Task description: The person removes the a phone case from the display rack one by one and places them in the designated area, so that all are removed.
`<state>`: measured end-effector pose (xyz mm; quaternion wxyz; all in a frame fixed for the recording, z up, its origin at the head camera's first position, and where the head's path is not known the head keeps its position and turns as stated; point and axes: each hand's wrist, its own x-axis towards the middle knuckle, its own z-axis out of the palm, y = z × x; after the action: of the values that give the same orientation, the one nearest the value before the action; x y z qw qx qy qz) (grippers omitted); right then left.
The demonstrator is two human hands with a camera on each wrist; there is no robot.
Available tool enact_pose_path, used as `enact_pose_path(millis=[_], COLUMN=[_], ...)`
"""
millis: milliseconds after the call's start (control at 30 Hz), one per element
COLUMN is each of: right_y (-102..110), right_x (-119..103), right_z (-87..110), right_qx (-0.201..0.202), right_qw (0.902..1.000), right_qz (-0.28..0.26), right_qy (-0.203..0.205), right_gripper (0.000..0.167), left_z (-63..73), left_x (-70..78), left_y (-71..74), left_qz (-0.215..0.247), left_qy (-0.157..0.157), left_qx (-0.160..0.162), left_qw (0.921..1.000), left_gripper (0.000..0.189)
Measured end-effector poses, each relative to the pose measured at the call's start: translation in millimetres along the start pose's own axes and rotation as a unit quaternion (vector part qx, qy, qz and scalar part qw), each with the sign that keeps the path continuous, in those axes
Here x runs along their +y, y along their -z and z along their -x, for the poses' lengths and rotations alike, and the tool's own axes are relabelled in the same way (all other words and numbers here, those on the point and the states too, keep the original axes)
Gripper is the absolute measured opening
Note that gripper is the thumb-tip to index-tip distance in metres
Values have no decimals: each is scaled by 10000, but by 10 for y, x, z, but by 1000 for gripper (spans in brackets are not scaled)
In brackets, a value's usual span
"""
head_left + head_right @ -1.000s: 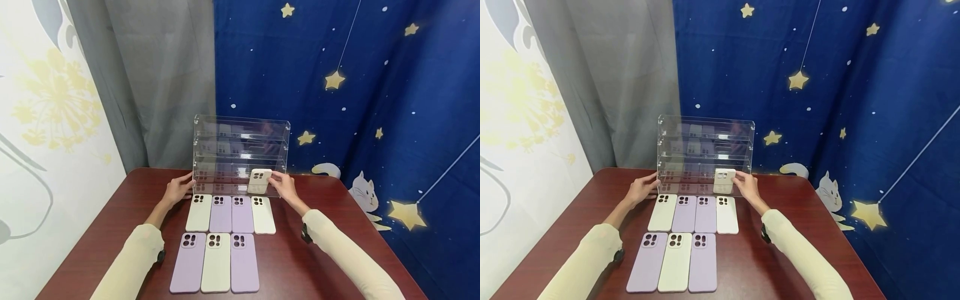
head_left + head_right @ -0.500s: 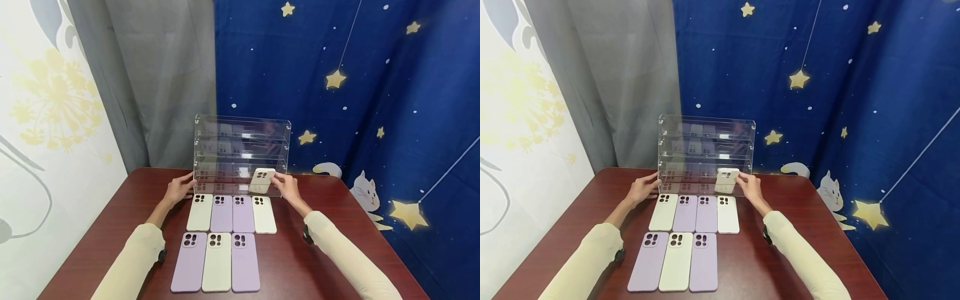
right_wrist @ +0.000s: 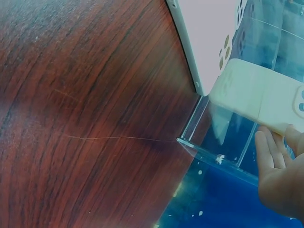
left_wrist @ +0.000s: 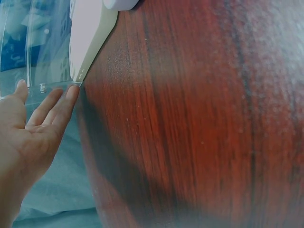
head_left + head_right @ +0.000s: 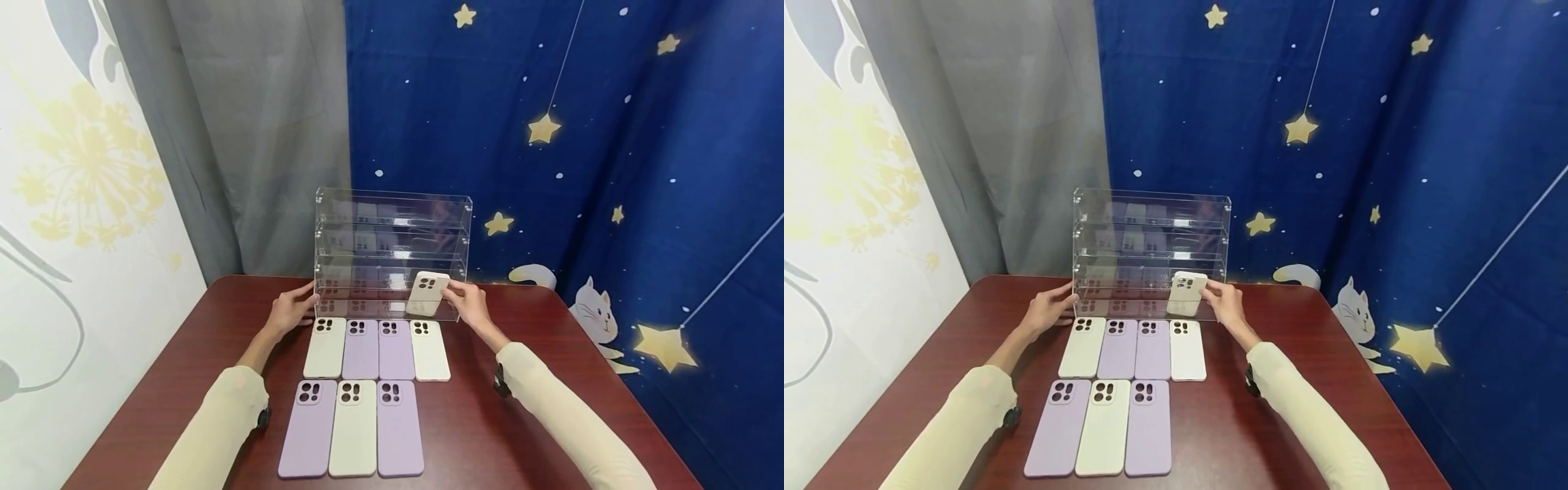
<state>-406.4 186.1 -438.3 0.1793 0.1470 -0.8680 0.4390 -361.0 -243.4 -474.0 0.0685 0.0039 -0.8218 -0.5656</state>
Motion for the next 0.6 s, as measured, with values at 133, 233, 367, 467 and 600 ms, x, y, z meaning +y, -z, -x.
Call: enact_pose_path(millis=[133,233,367,467,600], right_y=[11,37,84,123,164], right_x=[-37,-81,-156,-216,-301], right_z=[-8,-18,-40,-54,-54], right_qx=[-8,-10,-40,-70,-105], right_qw=[9999,9999,9998,9996,9992], right_qz=[10,-33,-71,-172,-263], right_qy=[103,132,189,192,287], right_gripper=[19,23,19,18,20], left_z=[11,19,27,31,40], left_x=[-1,-2,-3,6,15], left_y=[2,4,9,6,7], left_qz=[40,4,-7,24,-3], left_qy=[-58,-60,-48,-66,-79], left_qx=[-32,-49,-45,-40,-44], left_qw=[10000,10000,10000,10000,10000], left_gripper=[58,59,58,57,57])
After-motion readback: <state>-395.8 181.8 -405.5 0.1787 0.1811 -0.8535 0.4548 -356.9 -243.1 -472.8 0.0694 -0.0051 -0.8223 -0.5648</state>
